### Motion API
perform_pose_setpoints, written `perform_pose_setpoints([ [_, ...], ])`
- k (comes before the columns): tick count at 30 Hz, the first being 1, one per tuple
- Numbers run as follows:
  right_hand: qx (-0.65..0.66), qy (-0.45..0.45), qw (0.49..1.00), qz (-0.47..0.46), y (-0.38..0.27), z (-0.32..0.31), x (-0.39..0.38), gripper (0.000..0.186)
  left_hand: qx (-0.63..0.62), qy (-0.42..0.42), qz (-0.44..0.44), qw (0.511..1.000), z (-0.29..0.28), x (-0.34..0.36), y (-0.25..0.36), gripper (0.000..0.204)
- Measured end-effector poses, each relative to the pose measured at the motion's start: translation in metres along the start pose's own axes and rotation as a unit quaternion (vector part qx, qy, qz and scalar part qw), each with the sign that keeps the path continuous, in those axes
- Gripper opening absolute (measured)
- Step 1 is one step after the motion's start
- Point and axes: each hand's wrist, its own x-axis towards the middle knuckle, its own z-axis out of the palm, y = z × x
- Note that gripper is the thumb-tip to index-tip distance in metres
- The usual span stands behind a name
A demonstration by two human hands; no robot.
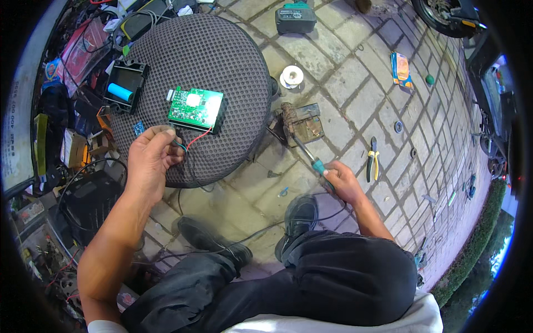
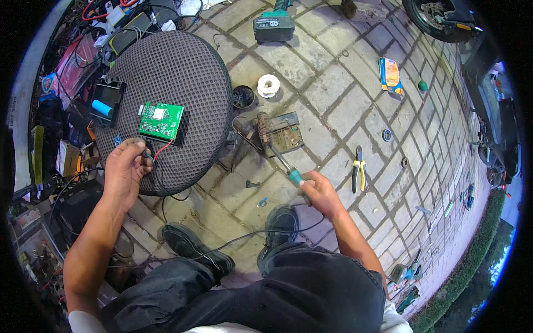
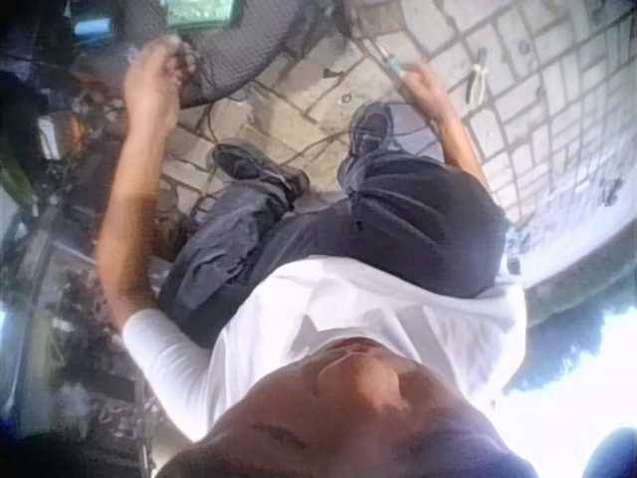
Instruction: The person opens a padded envelope to retrieve a circuit board, then sits on the floor and uses a soldering iron and pliers to work on the board's connections.
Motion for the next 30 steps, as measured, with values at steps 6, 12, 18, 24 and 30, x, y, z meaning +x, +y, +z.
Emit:
perform_pose_setpoints([
  [6,0.119,0.085,0.988,-0.050,-0.018,0.007,-0.024,0.020,0.000,0.011,0.003,1.000,-0.003,-0.001,-0.003,0.010],
  [12,0.120,0.122,0.985,-0.018,-0.058,0.011,0.018,0.027,-0.006,-0.005,0.011,1.000,-0.001,-0.001,-0.003,0.009],
  [18,0.174,0.129,0.976,0.007,-0.069,0.022,0.034,0.024,-0.015,0.001,0.012,1.000,-0.002,-0.003,-0.003,0.008],
  [24,0.201,0.131,0.971,-0.007,-0.067,0.023,0.036,0.024,-0.007,0.006,0.012,1.000,0.001,-0.004,-0.002,0.008],
  [30,0.191,0.124,0.974,-0.003,-0.064,0.023,0.040,0.022,0.001,0.013,0.011,1.000,0.003,-0.004,-0.001,0.009],
])
